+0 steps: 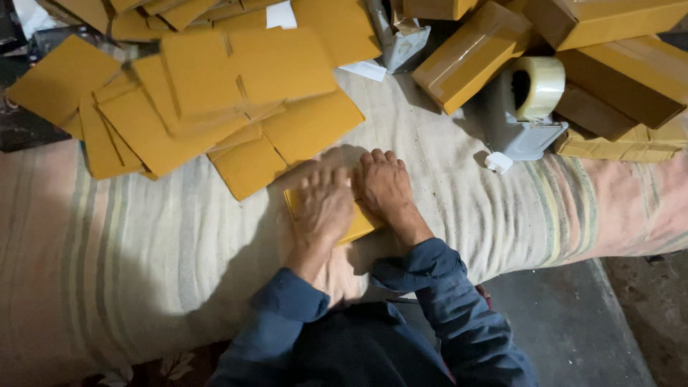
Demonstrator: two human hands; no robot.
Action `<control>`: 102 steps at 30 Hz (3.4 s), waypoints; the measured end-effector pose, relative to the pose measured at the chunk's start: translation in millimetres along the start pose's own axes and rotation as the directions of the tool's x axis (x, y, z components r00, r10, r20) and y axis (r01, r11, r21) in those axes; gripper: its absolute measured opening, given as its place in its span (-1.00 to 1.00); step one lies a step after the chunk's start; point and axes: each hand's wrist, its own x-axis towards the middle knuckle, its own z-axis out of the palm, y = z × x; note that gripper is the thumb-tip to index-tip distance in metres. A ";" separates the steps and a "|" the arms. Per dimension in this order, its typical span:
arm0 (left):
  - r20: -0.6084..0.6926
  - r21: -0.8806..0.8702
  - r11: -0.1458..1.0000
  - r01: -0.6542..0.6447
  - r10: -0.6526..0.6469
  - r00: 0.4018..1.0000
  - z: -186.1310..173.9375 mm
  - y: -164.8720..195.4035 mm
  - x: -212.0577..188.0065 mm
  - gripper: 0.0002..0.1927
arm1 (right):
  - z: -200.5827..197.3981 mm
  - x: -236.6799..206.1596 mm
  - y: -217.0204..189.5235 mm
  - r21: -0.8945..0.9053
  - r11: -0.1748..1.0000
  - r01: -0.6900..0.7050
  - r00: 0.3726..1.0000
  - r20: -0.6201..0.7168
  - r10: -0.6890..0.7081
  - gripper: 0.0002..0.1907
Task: The person folds flat yellow cardboard boxes into open rectangular boxes by hand, pressing the sides and creases to shape each one, then stacks the finished boxes on the padded work surface. They repeat the folding cycle with new flat blanks and set completed boxes aside in a pile.
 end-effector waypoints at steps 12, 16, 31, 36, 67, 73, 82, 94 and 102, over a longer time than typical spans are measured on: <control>-0.158 0.093 0.996 0.017 -0.002 0.987 -2.0 -14.1 0.9 -0.57 | 12.8 0.0 13.4 -0.007 0.996 0.089 0.995 -0.053 -0.089 -0.73; 0.030 -0.003 0.999 0.042 -0.042 0.999 6.1 22.4 14.9 -0.65 | 18.4 3.1 23.8 -0.049 0.980 0.195 0.981 -0.011 -0.196 -0.80; 0.085 0.164 0.976 0.146 -0.162 0.983 -29.2 -8.8 -15.3 -0.63 | -1.2 -4.1 -35.7 -0.268 0.951 0.154 0.979 -0.092 -0.184 -0.58; 0.049 0.090 0.980 0.180 -0.185 0.982 -31.2 -14.1 -23.1 -0.61 | 3.1 -13.4 -16.9 -0.158 0.983 0.093 0.995 -0.013 -0.096 -0.56; -0.181 0.134 0.965 0.226 -0.200 0.963 -9.1 -40.3 -37.8 -0.31 | 4.2 -21.4 -7.6 -0.185 0.983 -0.012 0.995 -0.102 -0.007 -0.28; -0.109 0.104 0.936 0.337 -0.326 0.939 -20.3 -58.9 -36.7 -0.20 | -4.2 -20.3 5.7 -0.303 0.947 -0.103 0.995 -0.048 0.093 -0.28; -0.122 0.035 0.955 0.296 -0.290 0.949 -10.3 -50.5 -40.8 -0.31 | 0.5 -17.9 -2.1 -0.174 0.981 -0.088 0.996 0.002 0.090 -0.30; -0.134 -0.120 0.982 0.143 -0.159 0.978 -12.6 -29.5 -60.3 -0.42 | 6.9 -34.4 -25.5 -0.213 0.964 0.157 0.985 -0.041 -0.169 -0.36; -0.283 -0.645 0.761 0.073 -0.326 0.902 1.7 -34.7 -75.2 -0.12 | -27.6 -56.1 18.4 0.421 0.904 -0.076 0.997 0.027 0.071 -0.42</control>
